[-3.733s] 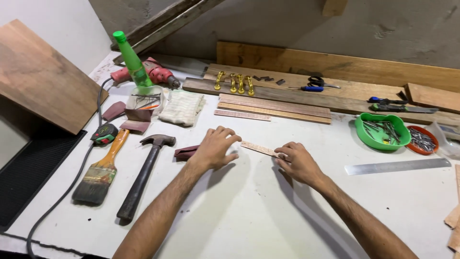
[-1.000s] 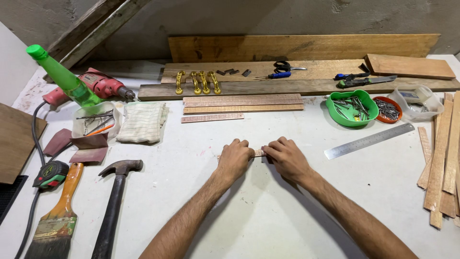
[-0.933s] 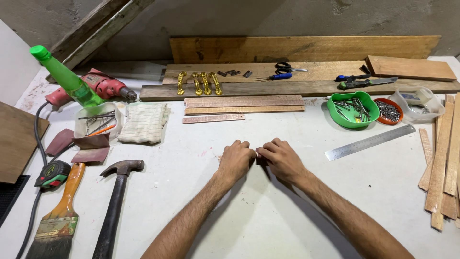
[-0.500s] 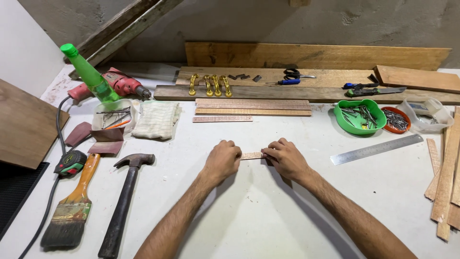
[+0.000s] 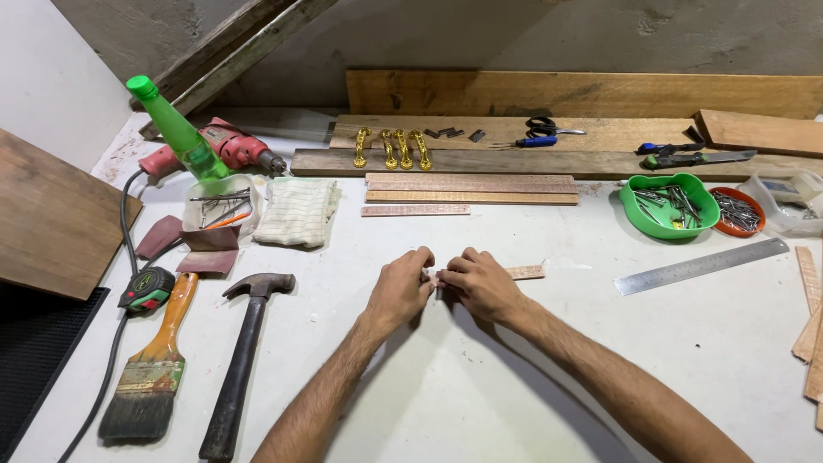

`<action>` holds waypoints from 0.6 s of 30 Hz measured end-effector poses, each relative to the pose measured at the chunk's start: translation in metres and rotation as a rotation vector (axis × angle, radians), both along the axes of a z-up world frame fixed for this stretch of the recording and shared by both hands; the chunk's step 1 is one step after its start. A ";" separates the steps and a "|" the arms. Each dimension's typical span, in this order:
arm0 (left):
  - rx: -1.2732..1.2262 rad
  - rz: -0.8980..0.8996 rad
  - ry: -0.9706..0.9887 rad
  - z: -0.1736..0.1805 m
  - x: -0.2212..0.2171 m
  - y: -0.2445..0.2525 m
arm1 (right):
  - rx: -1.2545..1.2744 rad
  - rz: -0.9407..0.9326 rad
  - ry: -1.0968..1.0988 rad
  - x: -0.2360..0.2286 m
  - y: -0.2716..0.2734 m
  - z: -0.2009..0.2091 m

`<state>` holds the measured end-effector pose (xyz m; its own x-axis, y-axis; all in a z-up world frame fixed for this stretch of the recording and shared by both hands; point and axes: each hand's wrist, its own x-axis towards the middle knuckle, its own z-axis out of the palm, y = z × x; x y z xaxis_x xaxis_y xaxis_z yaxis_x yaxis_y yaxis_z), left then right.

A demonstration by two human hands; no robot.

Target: Sanding, measuring, and preparing thin strips of wood at a workshop workbench.

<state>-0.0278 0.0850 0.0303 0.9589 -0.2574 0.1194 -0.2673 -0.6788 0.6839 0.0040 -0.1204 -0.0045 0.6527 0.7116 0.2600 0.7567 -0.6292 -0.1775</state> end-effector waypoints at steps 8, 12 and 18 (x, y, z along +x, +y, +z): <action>-0.114 -0.056 0.176 0.006 0.004 0.024 | -0.098 0.040 -0.013 0.004 0.025 -0.007; -0.230 -0.045 0.246 -0.003 0.014 0.029 | -0.153 0.074 -0.107 0.004 0.025 -0.008; -0.155 -0.021 0.067 0.001 0.011 0.032 | -0.467 0.083 -0.247 -0.005 0.040 0.005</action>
